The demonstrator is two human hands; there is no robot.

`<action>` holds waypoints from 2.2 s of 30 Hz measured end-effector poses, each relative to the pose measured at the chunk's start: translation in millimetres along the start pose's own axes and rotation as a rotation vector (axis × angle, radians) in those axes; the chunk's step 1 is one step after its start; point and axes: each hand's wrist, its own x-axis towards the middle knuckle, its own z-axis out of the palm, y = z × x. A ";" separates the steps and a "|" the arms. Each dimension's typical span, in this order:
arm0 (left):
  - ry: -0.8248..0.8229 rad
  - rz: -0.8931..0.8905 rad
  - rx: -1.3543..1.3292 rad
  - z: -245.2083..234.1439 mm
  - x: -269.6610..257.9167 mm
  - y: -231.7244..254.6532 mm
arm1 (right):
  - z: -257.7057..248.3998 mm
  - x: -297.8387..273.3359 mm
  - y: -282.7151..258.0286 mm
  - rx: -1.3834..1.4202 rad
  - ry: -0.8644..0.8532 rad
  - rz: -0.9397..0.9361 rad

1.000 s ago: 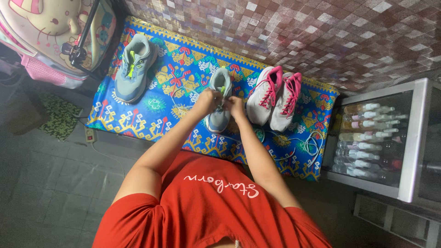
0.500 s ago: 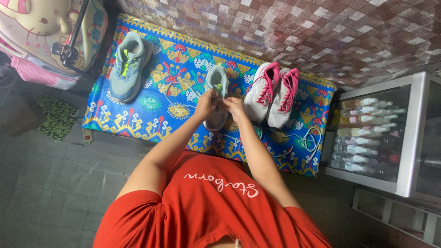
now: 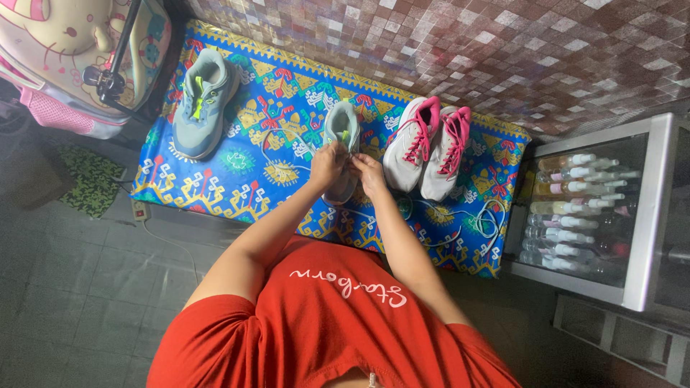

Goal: The person removes the laces from two pairs of shoes and then re-laces each shoe, threading the laces through the eyelets and tying them. The shoes are placed on a patterned mat on a tiled floor.

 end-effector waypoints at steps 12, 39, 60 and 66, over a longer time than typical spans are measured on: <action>-0.137 0.041 0.005 -21.7 -2.9 -8.5 | -83.8 -48.9 -75.8 0.679 -0.106 -0.301; 0.076 -0.196 -0.061 -14.8 22.8 -27.7 | -104.8 -84.7 -214.0 -0.799 0.436 -0.957; -0.031 -0.323 -0.219 -10.6 32.2 -72.3 | 58.0 31.1 -37.7 -0.960 0.016 -0.447; -0.050 -0.306 -0.336 -13.7 32.3 -79.8 | 81.9 7.6 -45.3 -1.129 0.052 -0.761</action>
